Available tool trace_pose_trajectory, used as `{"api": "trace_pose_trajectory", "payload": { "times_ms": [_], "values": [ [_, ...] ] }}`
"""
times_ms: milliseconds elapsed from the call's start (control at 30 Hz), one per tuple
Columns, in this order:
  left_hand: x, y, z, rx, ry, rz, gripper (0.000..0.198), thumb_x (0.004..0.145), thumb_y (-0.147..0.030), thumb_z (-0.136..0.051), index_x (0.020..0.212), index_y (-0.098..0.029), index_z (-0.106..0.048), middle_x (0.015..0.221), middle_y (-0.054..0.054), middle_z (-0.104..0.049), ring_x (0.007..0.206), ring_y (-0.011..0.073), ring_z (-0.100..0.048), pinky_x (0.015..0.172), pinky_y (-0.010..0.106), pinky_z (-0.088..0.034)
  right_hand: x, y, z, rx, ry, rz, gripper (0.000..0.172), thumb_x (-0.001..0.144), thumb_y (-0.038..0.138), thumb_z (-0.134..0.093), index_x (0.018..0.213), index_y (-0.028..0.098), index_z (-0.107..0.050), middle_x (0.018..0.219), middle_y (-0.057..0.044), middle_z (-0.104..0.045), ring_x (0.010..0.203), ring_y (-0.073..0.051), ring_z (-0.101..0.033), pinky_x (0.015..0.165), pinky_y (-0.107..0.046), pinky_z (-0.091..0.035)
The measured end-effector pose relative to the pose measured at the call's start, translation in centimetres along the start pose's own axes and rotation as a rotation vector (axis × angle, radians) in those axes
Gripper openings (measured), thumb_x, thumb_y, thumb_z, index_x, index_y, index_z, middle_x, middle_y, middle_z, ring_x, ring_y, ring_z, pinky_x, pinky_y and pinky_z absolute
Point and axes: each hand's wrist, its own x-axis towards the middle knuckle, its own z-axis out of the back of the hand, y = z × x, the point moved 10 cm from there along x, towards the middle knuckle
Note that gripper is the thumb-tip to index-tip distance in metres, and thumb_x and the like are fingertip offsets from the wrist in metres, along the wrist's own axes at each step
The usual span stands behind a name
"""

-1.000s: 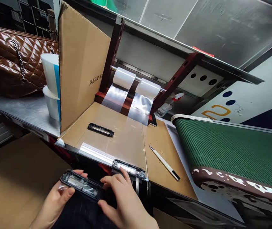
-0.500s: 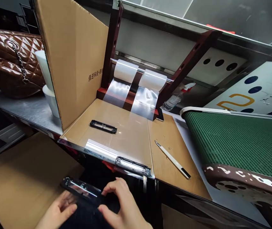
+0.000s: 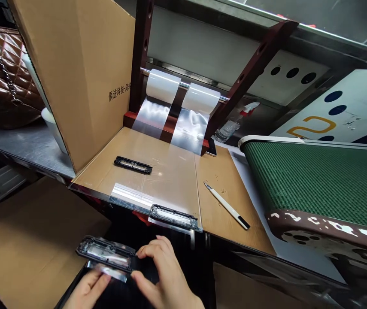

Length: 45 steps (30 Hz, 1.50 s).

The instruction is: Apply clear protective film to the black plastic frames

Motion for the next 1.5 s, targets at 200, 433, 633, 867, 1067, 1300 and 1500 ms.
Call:
{"api": "trace_pose_trajectory", "payload": {
  "times_ms": [200, 433, 633, 867, 1067, 1300, 1500],
  "values": [
    [0.9, -1.3, 2.0, -0.238, -0.072, -0.052, 0.037, 0.068, -0.05, -0.078, 0.101, -0.033, -0.075, 0.109, 0.002, -0.074, 0.11, 0.0293, -0.063, 0.097, 0.034, -0.05, -0.5, -0.2, 0.5, -0.042, -0.019, 0.007, 0.031, 0.076, 0.014, -0.066, 0.099, 0.023, -0.048, 0.087, -0.002, -0.064, 0.082, -0.018, -0.062, 0.096, -0.044, -0.048],
    [-0.1, -4.2, 1.7, -0.404, -0.095, 0.033, 0.047, 0.082, -0.041, -0.067, 0.127, -0.032, -0.059, 0.114, 0.0, -0.072, 0.096, 0.0171, -0.065, 0.085, 0.018, -0.053, -0.9, -0.3, 0.2, -0.082, 0.007, 0.024, 0.032, 0.076, 0.014, -0.065, 0.099, 0.024, -0.045, 0.088, -0.001, -0.066, 0.08, -0.017, -0.063, 0.097, -0.045, -0.048],
    [0.8, -4.1, 2.8, -0.276, 0.03, 0.096, 0.056, 0.08, -0.051, -0.066, 0.131, -0.028, -0.056, 0.114, 0.005, -0.071, 0.105, 0.024, -0.062, 0.087, 0.026, -0.054, -1.3, -0.1, 0.1, -0.125, 0.025, 0.08, 0.025, 0.083, 0.018, -0.06, 0.102, 0.025, -0.045, 0.09, 0.0, -0.069, 0.081, -0.017, -0.066, 0.097, -0.043, -0.049],
    [-0.2, -4.0, 2.3, -0.228, -0.031, 0.057, 0.04, 0.07, -0.044, -0.078, 0.107, -0.029, -0.071, 0.107, 0.0, -0.074, 0.092, 0.0234, -0.067, 0.08, 0.026, -0.057, -2.2, -1.5, 0.5, -0.074, -0.047, 0.035, 0.023, 0.084, 0.019, -0.062, 0.099, 0.025, -0.046, 0.092, -0.001, -0.07, 0.082, -0.015, -0.067, 0.099, -0.043, -0.046],
    [-0.3, -4.2, 0.8, -0.143, -0.064, 0.003, 0.04, 0.063, -0.046, -0.083, 0.095, -0.026, -0.073, 0.091, 0.002, -0.075, 0.084, 0.0211, -0.068, 0.073, 0.023, -0.057, -2.6, -2.0, 0.4, -0.084, -0.062, 0.022, 0.02, 0.084, 0.021, -0.062, 0.098, 0.025, -0.048, 0.092, -0.001, -0.071, 0.083, -0.016, -0.068, 0.1, -0.043, -0.047],
    [0.1, -3.5, 1.3, -0.205, -0.09, 0.005, 0.035, 0.064, -0.045, -0.084, 0.091, -0.027, -0.073, 0.083, -0.002, -0.073, 0.076, 0.0158, -0.066, 0.073, 0.02, -0.056, -2.8, -1.9, 0.5, -0.08, -0.071, 0.052, 0.019, 0.085, 0.022, -0.061, 0.098, 0.025, -0.047, 0.093, -0.001, -0.071, 0.082, -0.015, -0.068, 0.099, -0.043, -0.047],
    [-0.1, -3.4, 1.2, -0.318, -0.054, 0.047, 0.022, 0.074, -0.038, -0.076, 0.091, -0.026, -0.068, 0.093, -0.001, -0.073, 0.089, 0.0179, -0.066, 0.081, 0.025, -0.057, -3.1, -2.4, 0.6, -0.092, -0.083, 0.043, 0.021, 0.084, 0.021, -0.063, 0.098, 0.025, -0.049, 0.094, 0.0, -0.071, 0.084, -0.016, -0.068, 0.101, -0.043, -0.046]
  ]
}}
